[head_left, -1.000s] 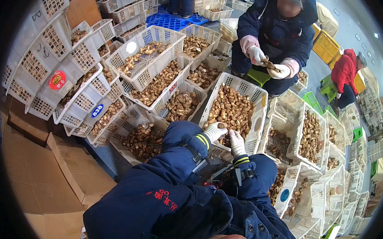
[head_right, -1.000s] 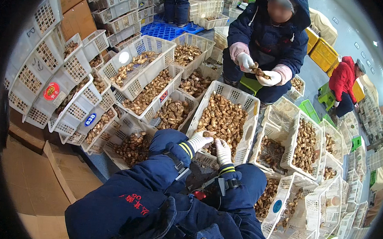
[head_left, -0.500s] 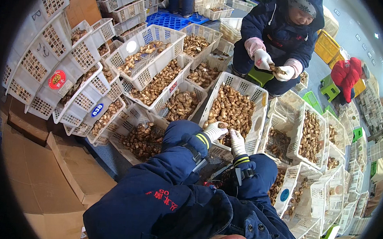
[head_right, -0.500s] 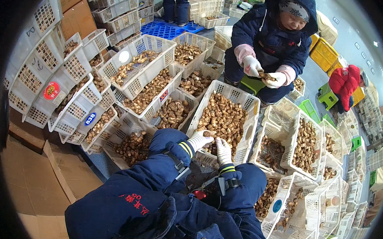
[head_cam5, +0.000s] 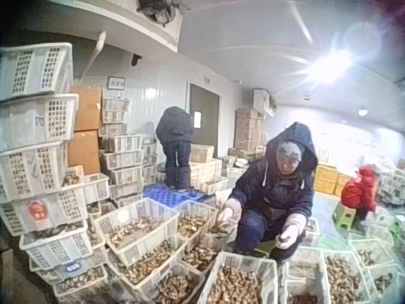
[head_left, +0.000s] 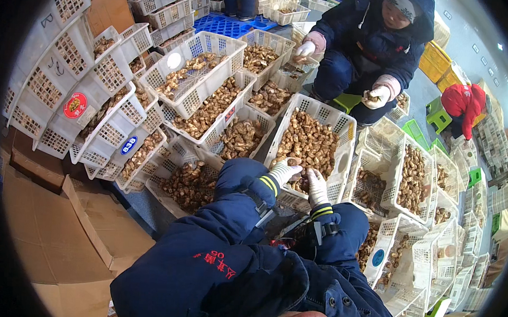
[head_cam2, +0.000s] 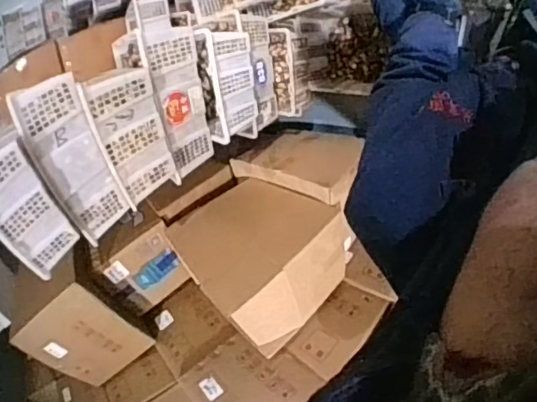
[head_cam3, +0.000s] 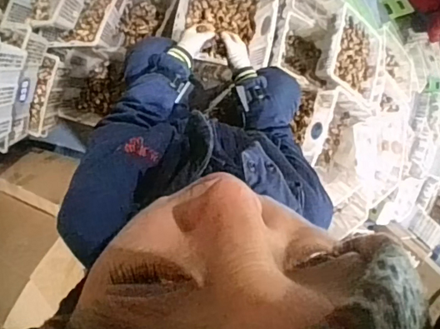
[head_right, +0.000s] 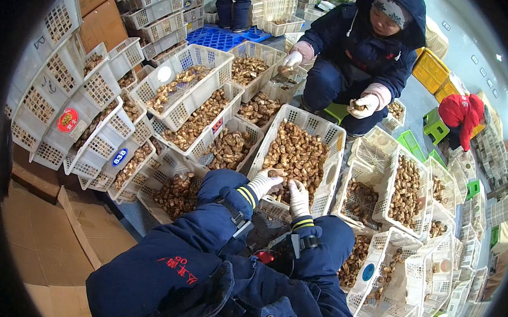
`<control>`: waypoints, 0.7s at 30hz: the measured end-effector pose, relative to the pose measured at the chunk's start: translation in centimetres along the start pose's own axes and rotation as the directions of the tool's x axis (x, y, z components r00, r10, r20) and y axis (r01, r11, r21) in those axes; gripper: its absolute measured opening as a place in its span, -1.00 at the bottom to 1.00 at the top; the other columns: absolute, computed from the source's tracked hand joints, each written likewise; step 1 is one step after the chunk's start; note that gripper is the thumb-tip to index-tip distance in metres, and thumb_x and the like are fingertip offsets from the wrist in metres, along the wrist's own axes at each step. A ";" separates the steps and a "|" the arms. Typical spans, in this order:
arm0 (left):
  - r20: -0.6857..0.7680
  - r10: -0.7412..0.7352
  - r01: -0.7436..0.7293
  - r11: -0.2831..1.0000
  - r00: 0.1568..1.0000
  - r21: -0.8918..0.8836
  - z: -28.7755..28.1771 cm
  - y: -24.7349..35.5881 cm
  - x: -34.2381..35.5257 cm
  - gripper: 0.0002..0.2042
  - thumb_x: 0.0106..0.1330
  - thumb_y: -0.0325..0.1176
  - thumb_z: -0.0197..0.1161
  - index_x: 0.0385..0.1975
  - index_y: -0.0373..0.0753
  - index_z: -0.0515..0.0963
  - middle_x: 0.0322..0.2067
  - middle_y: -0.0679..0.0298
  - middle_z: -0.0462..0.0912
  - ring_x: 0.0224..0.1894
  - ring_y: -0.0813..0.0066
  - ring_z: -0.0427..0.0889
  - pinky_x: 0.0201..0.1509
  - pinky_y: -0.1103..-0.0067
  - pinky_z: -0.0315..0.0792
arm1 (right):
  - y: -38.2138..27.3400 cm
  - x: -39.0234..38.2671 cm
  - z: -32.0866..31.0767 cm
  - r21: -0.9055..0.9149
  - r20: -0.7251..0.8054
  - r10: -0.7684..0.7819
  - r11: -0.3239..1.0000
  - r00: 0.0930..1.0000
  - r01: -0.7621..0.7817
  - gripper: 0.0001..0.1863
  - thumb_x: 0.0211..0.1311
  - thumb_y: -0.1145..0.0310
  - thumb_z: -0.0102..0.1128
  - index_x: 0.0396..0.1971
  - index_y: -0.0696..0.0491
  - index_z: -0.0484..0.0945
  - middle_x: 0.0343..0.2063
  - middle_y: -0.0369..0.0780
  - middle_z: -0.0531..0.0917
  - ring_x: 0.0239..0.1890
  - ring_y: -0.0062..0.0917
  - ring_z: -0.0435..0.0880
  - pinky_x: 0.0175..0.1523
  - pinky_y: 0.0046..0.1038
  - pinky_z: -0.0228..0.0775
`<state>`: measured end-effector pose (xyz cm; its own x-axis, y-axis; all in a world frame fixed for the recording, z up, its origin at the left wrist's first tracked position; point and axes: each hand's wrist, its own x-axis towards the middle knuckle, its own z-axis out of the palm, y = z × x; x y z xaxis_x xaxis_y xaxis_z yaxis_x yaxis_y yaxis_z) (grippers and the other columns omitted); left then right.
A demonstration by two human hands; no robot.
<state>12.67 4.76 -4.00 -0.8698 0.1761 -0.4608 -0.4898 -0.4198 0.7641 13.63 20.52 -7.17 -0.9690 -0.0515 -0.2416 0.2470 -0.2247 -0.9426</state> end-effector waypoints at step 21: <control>0.094 -0.110 0.142 0.870 0.989 -0.472 0.9 2.6 -0.6 -0.47 0.32 0.19 -0.27 0.03 -0.11 0.29 -0.25 0.08 0.60 -0.29 0.25 0.64 -0.30 0.39 0.60 | -4.9 -1.6 0.8 0.455 0.109 0.109 0.878 0.988 -0.147 -0.57 0.25 0.01 -0.03 0.03 -0.07 0.39 -0.16 -0.35 0.54 -0.22 -0.59 0.52 -0.18 -0.45 0.46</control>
<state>11.88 4.39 -1.31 -0.8125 0.3044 -0.4972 -0.5215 -0.7606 0.3866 14.02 20.93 -2.01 -0.9311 -0.1819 -0.3162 0.3570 -0.6328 -0.6871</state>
